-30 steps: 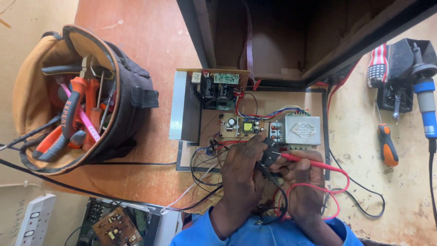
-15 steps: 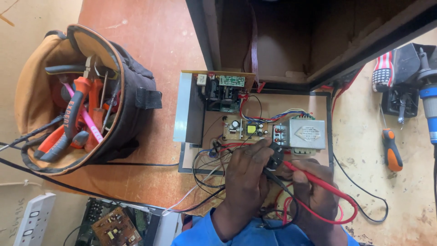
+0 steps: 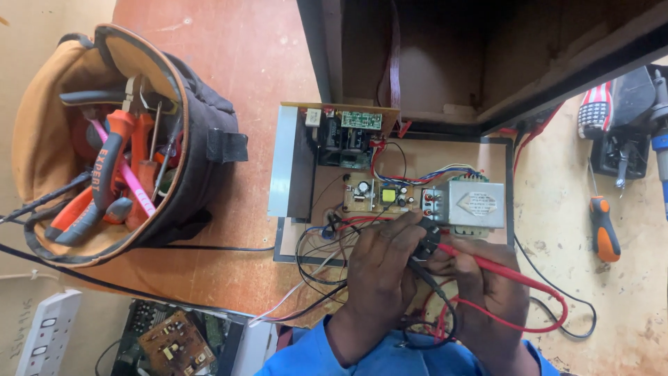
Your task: Diagnosing and repairing a circuit board inside a speaker housing using a multimeter and screwdriver.
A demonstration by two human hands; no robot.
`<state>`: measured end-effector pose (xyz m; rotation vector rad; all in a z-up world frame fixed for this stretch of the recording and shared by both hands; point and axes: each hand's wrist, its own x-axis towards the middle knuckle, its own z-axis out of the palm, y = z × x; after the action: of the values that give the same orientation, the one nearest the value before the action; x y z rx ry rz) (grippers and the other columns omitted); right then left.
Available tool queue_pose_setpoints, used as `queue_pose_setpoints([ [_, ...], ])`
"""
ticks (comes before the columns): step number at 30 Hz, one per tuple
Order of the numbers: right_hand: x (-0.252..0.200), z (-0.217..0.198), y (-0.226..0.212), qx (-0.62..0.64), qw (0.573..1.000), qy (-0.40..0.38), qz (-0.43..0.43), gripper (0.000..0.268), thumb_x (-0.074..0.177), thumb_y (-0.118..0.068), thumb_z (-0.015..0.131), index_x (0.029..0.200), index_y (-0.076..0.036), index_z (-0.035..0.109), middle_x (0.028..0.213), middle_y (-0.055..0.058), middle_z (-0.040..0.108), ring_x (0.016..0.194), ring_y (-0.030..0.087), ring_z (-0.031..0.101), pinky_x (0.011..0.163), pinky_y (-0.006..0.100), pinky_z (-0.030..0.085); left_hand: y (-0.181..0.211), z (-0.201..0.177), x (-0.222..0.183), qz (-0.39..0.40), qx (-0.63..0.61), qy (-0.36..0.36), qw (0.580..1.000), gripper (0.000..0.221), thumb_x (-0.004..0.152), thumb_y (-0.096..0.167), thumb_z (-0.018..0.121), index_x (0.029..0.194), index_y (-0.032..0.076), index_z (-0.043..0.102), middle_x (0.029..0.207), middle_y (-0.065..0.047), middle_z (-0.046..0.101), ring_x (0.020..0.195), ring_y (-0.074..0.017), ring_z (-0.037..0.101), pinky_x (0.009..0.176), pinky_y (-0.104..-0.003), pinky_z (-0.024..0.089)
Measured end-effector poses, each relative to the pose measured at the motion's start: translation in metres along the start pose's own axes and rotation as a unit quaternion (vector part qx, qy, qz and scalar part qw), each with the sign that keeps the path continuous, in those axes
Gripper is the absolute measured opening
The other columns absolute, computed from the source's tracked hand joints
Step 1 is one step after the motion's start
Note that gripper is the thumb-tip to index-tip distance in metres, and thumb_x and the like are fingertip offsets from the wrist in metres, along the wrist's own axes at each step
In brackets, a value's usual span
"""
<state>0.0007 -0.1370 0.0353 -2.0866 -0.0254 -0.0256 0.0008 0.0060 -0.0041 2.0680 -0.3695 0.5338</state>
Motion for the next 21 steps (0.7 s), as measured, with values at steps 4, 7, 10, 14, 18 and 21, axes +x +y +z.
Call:
queue_pose_setpoints([
  [4, -0.016, 0.011, 0.027, 0.129, 0.988, 0.083, -0.005, 0.032, 0.105, -0.028, 0.049, 0.116, 0.001, 0.057, 0.089, 0.018, 0.074, 0.078, 0.024, 0.076, 0.076, 0.033, 0.064, 0.001, 0.001, 0.001, -0.009, -0.007, 0.000, 1.000, 0.033, 0.098, 0.004, 0.038, 0.123, -0.001, 0.060, 0.137, -0.020, 0.066, 0.122, -0.0358, 0.068, 0.094, -0.045, 0.051],
  [7, -0.014, 0.017, 0.018, 0.136, 0.984, 0.119, -0.001, 0.034, 0.106, -0.030, 0.047, 0.116, 0.001, 0.055, 0.087, 0.019, 0.073, 0.073, 0.024, 0.075, 0.072, 0.032, 0.064, -0.003, 0.000, 0.000, -0.005, -0.006, -0.008, 1.000, 0.037, 0.098, 0.005, 0.037, 0.128, 0.000, 0.058, 0.139, -0.020, 0.064, 0.125, -0.0359, 0.067, 0.095, -0.046, 0.051],
  [10, -0.013, 0.012, 0.013, 0.067, 0.990, 0.118, -0.032, 0.037, 0.107, -0.031, 0.044, 0.112, 0.003, 0.058, 0.090, 0.018, 0.073, 0.075, 0.023, 0.074, 0.072, 0.032, 0.061, -0.003, -0.001, -0.001, -0.014, -0.006, -0.012, 1.000, 0.040, 0.096, 0.001, 0.039, 0.132, 0.000, 0.057, 0.141, -0.020, 0.063, 0.127, -0.0362, 0.066, 0.097, -0.047, 0.051],
  [14, -0.013, 0.006, 0.005, -0.058, 0.985, 0.117, -0.113, 0.030, 0.105, -0.023, 0.051, 0.113, 0.004, 0.062, 0.091, 0.017, 0.071, 0.081, 0.026, 0.073, 0.074, 0.035, 0.059, -0.001, 0.001, 0.001, -0.041, -0.015, -0.009, 0.999, 0.031, 0.104, 0.005, 0.042, 0.132, 0.000, 0.056, 0.144, -0.022, 0.061, 0.127, -0.0370, 0.066, 0.093, -0.046, 0.049],
  [18, -0.001, -0.004, -0.011, -0.102, 0.989, 0.050, -0.098, 0.022, 0.100, -0.015, 0.058, 0.111, 0.002, 0.068, 0.106, 0.019, 0.074, 0.099, 0.030, 0.075, 0.085, 0.036, 0.060, 0.001, 0.001, 0.004, -0.034, 0.001, -0.013, 0.999, 0.026, 0.106, 0.005, 0.045, 0.129, -0.001, 0.057, 0.142, -0.023, 0.062, 0.125, -0.0377, 0.066, 0.091, -0.047, 0.049],
  [21, -0.004, -0.002, -0.004, -0.272, 0.953, 0.030, -0.130, 0.018, 0.102, -0.023, 0.060, 0.111, -0.008, 0.064, 0.102, 0.008, 0.072, 0.077, 0.029, 0.072, 0.062, 0.041, 0.053, 0.004, 0.003, 0.006, -0.024, 0.020, 0.003, 1.000, 0.022, 0.107, 0.009, 0.047, 0.122, -0.002, 0.060, 0.135, -0.024, 0.066, 0.117, -0.0352, 0.069, 0.090, -0.044, 0.051],
])
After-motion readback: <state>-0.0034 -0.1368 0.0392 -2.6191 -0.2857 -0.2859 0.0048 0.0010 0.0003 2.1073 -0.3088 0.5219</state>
